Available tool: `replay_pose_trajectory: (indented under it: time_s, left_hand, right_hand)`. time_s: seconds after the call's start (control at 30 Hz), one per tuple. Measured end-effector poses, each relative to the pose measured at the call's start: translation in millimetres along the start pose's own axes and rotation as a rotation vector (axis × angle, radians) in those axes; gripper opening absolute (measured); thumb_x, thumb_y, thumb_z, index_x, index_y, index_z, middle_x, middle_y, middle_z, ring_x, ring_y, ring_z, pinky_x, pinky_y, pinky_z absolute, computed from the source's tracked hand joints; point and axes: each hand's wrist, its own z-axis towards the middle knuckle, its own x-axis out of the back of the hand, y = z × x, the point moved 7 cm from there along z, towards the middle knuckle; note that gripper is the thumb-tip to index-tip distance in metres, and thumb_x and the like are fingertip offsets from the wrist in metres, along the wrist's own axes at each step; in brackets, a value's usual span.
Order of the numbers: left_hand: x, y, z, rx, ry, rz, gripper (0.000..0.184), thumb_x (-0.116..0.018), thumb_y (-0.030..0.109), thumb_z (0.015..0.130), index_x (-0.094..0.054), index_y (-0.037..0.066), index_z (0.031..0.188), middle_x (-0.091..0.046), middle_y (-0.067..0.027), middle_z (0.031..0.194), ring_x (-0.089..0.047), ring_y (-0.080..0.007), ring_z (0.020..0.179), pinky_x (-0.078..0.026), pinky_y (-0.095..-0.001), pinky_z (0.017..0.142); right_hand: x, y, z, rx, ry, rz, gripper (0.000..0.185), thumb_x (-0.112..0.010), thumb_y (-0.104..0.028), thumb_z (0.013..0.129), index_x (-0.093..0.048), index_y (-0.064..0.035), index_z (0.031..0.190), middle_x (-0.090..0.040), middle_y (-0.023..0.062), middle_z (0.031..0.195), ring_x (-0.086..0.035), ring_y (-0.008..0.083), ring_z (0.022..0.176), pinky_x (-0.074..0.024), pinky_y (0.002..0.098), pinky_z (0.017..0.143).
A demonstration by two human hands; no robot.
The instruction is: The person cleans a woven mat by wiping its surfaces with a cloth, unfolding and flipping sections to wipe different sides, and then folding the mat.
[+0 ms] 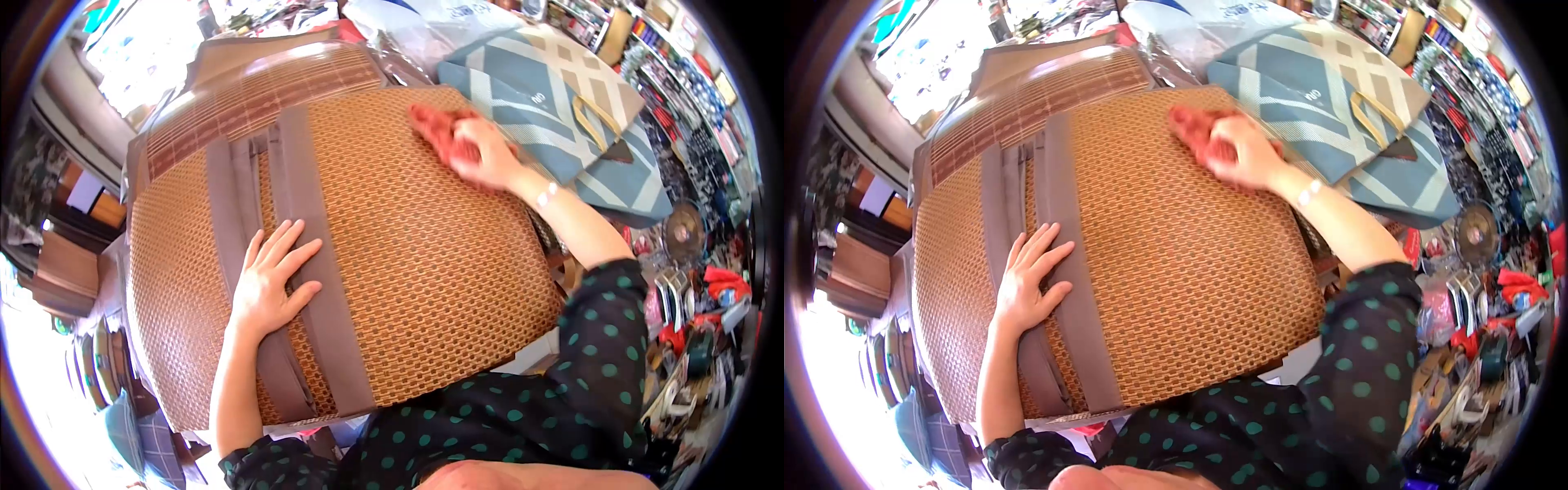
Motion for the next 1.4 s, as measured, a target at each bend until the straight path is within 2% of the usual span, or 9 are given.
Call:
replay_pose_trajectory:
  time_s: [0.17, 0.27, 0.47, 0.6, 0.73, 0.93, 1.07, 1.2, 1.4]
  left_hand:
    - [-0.3, -1.8, 6.6, 0.059, 0.039, -0.009, 0.056, -0.071, 0.027, 0.08, -0.06, 0.013, 0.134, -0.046, -0.013, 0.15, -0.039, -0.031, 0.142, -0.023, -0.0503, 0.119]
    - [-2.4, -8.1, 11.2, 0.104, 0.051, 0.033, 0.058, -0.069, 0.03, 0.082, -0.057, 0.015, 0.137, -0.044, -0.0126, 0.151, -0.037, -0.0309, 0.142, -0.023, -0.0501, 0.12]
    - [-3.4, -18.6, 24.7, 0.09, 0.055, 0.069, 0.059, -0.064, 0.042, 0.089, -0.051, 0.019, 0.142, -0.042, -0.0116, 0.153, -0.035, -0.0294, 0.143, -0.023, -0.0488, 0.12]
    - [-3.3, -21.8, 26.4, 0.107, 0.051, 0.09, 0.059, -0.062, 0.044, 0.09, -0.05, 0.02, 0.143, -0.04, -0.0116, 0.154, -0.035, -0.029, 0.144, -0.023, -0.0485, 0.12]
    - [-5.6, -22.3, 28.5, 0.112, 0.04, 0.084, 0.058, -0.063, 0.04, 0.09, -0.05, 0.02, 0.144, -0.038, -0.0113, 0.155, -0.034, -0.0292, 0.144, -0.022, -0.0483, 0.12]
    - [-9.4, -28.9, 35.7, 0.139, 0.067, 0.046, 0.057, -0.059, 0.043, 0.093, -0.048, 0.021, 0.145, -0.038, -0.0122, 0.155, -0.035, -0.0297, 0.143, -0.022, -0.0463, 0.121]
    - [-10.8, -32.9, 40.6, 0.157, 0.087, 0.054, 0.056, -0.058, 0.045, 0.094, -0.049, 0.021, 0.144, -0.038, -0.0122, 0.155, -0.036, -0.0301, 0.142, -0.023, -0.0461, 0.121]
    - [-9.8, -29.7, 37.5, 0.151, 0.095, 0.072, 0.056, -0.058, 0.046, 0.094, -0.05, 0.02, 0.144, -0.039, -0.0123, 0.154, -0.037, -0.0306, 0.142, -0.025, -0.0461, 0.12]
    - [-11.1, -28.9, 36.5, 0.125, 0.118, 0.083, 0.056, -0.059, 0.045, 0.093, -0.05, 0.02, 0.143, -0.04, -0.0128, 0.153, -0.038, -0.0311, 0.141, -0.026, -0.046, 0.12]
  right_hand:
    - [-32.7, 99.9, 77.3, -0.374, 0.153, -0.322, 0.049, -0.069, -0.043, 0.079, -0.06, -0.011, 0.115, -0.064, 0.0165, 0.119, -0.057, 0.0346, 0.116, -0.0394, 0.0491, 0.1]
    - [-35.4, 86.5, 69.5, -0.355, 0.179, -0.311, 0.046, -0.071, -0.041, 0.079, -0.061, -0.0099, 0.111, -0.064, 0.017, 0.119, -0.057, 0.0348, 0.115, -0.0392, 0.0478, 0.101]
    - [15.4, -70.2, -71.0, 0.161, 0.153, 0.099, 0.031, -0.075, -0.015, 0.07, -0.054, -0.0099, 0.091, -0.058, 0.0119, 0.1, -0.058, 0.032, 0.098, -0.0452, 0.043, 0.088]
    - [33.2, -127.9, -169.9, 0.288, -0.078, 0.147, 0.047, -0.08, -0.041, 0.067, -0.053, -0.0138, 0.094, -0.058, 0.0144, 0.115, -0.057, 0.0386, 0.112, -0.0375, 0.0584, 0.099]
    - [27.6, -108.4, -114.5, 0.432, -0.1, 0.154, 0.045, -0.077, -0.042, 0.071, -0.055, -0.0115, 0.094, -0.058, 0.0148, 0.116, -0.056, 0.0378, 0.11, -0.0393, 0.0554, 0.096]
    - [-37.7, 28.5, 69.9, -0.043, 0.208, -0.073, 0.036, -0.073, -0.034, 0.078, -0.06, -0.009, 0.102, -0.065, 0.0125, 0.11, -0.058, 0.0342, 0.108, -0.043, 0.0476, 0.091]
    - [-49.0, 17.6, 101.6, -0.234, 0.282, -0.297, 0.033, -0.073, -0.033, 0.08, -0.063, -0.0099, 0.101, -0.068, 0.0131, 0.106, -0.062, 0.0347, 0.103, -0.0456, 0.0455, 0.088]
    - [-22.5, -90.9, 54.0, 0.163, 0.212, 0.091, 0.018, -0.071, -0.024, 0.077, -0.063, -0.0075, 0.08, -0.065, 0.0124, 0.082, -0.063, 0.0297, 0.079, -0.0482, 0.0423, 0.077]
    - [-4.3, -245.5, -108.3, 0.691, -0.269, 0.28, 0.038, -0.079, -0.038, 0.066, -0.055, -0.0161, 0.084, -0.058, 0.0073, 0.108, -0.056, 0.0276, 0.11, -0.0384, 0.0513, 0.095]
